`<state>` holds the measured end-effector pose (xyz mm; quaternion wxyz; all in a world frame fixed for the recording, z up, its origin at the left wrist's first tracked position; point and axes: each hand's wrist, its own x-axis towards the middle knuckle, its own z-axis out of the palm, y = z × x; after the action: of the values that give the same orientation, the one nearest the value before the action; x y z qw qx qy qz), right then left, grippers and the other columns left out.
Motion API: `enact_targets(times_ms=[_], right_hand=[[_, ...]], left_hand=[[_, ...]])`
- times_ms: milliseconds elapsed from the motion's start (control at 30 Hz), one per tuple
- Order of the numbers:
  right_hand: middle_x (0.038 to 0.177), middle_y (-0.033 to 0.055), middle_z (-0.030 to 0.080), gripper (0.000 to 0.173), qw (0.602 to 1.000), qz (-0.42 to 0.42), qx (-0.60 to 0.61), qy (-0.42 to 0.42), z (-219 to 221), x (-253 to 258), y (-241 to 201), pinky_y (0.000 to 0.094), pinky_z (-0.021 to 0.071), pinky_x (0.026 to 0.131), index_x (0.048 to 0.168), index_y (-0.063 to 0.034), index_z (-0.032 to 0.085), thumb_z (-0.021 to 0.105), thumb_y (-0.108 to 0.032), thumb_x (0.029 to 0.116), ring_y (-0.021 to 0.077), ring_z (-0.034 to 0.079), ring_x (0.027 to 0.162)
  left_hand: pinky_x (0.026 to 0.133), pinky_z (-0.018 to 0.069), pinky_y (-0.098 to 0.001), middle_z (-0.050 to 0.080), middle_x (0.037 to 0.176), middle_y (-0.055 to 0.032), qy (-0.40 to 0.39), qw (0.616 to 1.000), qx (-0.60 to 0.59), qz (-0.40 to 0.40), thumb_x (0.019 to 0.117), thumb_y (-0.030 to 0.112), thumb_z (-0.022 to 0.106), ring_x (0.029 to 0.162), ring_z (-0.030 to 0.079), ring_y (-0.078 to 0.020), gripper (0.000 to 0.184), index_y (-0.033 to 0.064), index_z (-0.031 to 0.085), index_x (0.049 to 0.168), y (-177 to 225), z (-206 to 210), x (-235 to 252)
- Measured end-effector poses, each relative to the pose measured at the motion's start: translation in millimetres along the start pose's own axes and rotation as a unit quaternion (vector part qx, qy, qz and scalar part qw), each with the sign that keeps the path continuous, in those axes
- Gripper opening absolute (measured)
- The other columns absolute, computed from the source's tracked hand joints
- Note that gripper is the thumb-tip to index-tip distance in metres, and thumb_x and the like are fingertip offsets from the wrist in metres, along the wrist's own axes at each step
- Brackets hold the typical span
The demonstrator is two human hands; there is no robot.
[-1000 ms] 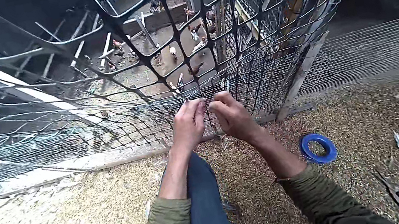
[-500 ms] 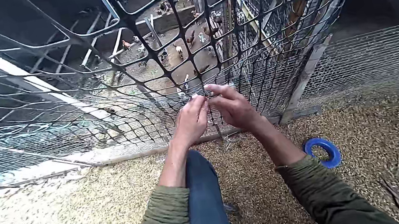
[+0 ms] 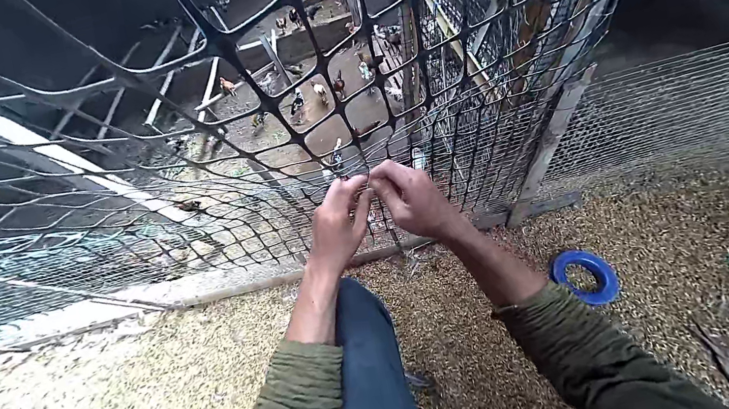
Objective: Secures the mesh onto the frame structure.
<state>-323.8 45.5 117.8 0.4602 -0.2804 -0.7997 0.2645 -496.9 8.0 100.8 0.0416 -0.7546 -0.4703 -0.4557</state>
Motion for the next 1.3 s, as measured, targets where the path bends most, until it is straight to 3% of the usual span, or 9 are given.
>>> enact_targets(times_ms=[200,300,500,667,767,867,933,1067,1300], right_hand=[[0.078,0.0064,0.063,0.018,0.985,0.153,0.044,-0.061,-11.5,10.9,-13.5,0.0358,0.0497,0.062,0.108,-0.0035,0.068,0.053,-0.014,0.1060,0.0152,0.058,0.065],[0.078,0.0060,0.062,0.019,0.978,0.184,0.040,-0.087,-15.3,14.3,-16.7,0.0365,0.0495,0.063,0.108,-0.0042,0.068,0.052,-0.016,0.1069,0.0154,0.057,0.065],[0.082,0.0076,0.065,0.019,0.980,0.171,0.052,-0.082,-17.6,14.2,-13.9,0.0370,0.0514,0.065,0.110,-0.0033,0.068,0.053,-0.015,0.1072,0.0160,0.060,0.068],[0.111,0.0131,0.067,0.023,0.982,0.112,0.105,0.110,-9.9,-5.7,3.7,0.0337,0.0574,0.068,0.123,-0.0006,0.061,0.053,-0.008,0.1029,0.0153,0.064,0.077],[0.095,0.0115,0.068,0.020,0.969,0.169,0.149,0.105,7.5,-19.0,7.4,0.0363,0.0576,0.066,0.116,0.0008,0.065,0.057,-0.008,0.0995,0.0158,0.064,0.072],[0.098,0.0100,0.073,0.023,0.944,0.217,0.239,0.064,22.9,-24.1,6.0,0.0339,0.0600,0.075,0.121,-0.0001,0.068,0.058,-0.010,0.1030,0.0137,0.069,0.079],[0.098,0.0094,0.073,0.026,0.928,0.221,0.292,0.061,26.4,-22.7,3.9,0.0312,0.0604,0.074,0.126,0.0006,0.066,0.055,-0.011,0.1056,0.0125,0.070,0.078],[0.084,0.0050,0.071,0.020,0.917,0.214,0.329,0.072,30.5,-17.6,1.7,0.0270,0.0586,0.068,0.116,-0.0007,0.070,0.057,-0.012,0.1050,0.0087,0.067,0.070],[0.082,0.0012,0.066,0.016,0.922,0.188,0.324,0.102,40.7,-16.0,3.8,0.0248,0.0533,0.067,0.110,-0.0037,0.066,0.053,-0.012,0.1061,0.0059,0.060,0.070]], left_hand=[[0.070,0.0541,-0.0234,0.064,0.082,-0.0126,0.079,0.992,0.005,0.094,0.0967,0.003,0.065,0.074,0.062,-0.0151,0.011,-0.0032,0.074,0.100,-3.5,3.0,-2.2],[0.070,0.0536,-0.0248,0.064,0.082,-0.0133,0.084,0.991,0.014,0.101,0.0966,0.002,0.065,0.073,0.061,-0.0166,0.012,-0.0033,0.074,0.100,-4.0,5.0,-3.2],[0.067,0.0535,-0.0288,0.064,0.082,-0.0137,0.054,0.994,0.040,0.083,0.0985,0.006,0.063,0.072,0.062,-0.0193,0.015,-0.0026,0.074,0.103,-1.6,3.9,-3.5],[0.067,0.0536,-0.0314,0.066,0.085,-0.0153,0.025,0.999,0.036,0.023,0.1020,0.012,0.060,0.070,0.060,-0.0197,0.021,-0.0042,0.072,0.108,-4.1,-2.0,-4.7],[0.065,0.0498,-0.0262,0.063,0.081,-0.0122,0.027,1.000,0.004,-0.001,0.1014,0.013,0.060,0.067,0.055,-0.0140,0.022,-0.0045,0.072,0.106,-4.7,-0.1,-1.8],[0.062,0.0470,-0.0215,0.059,0.078,-0.0087,0.029,0.999,-0.012,-0.014,0.1009,0.013,0.061,0.065,0.052,-0.0098,0.021,-0.0037,0.072,0.105,-5.0,0.3,-2.8],[0.062,0.0464,-0.0208,0.058,0.078,-0.0078,0.026,0.999,-0.016,-0.017,0.1007,0.013,0.061,0.065,0.052,-0.0090,0.020,-0.0029,0.072,0.105,-4.7,1.2,-3.2],[0.064,0.0461,-0.0206,0.060,0.080,-0.0088,0.028,0.999,-0.021,-0.008,0.1000,0.011,0.062,0.067,0.052,-0.0093,0.019,-0.0041,0.072,0.104,-5.4,1.5,-4.3],[0.062,0.0423,-0.0156,0.056,0.078,-0.0048,0.035,0.997,-0.052,-0.033,0.0993,0.010,0.063,0.065,0.048,-0.0039,0.018,-0.0034,0.073,0.104,-4.9,-3.0,-6.9]])
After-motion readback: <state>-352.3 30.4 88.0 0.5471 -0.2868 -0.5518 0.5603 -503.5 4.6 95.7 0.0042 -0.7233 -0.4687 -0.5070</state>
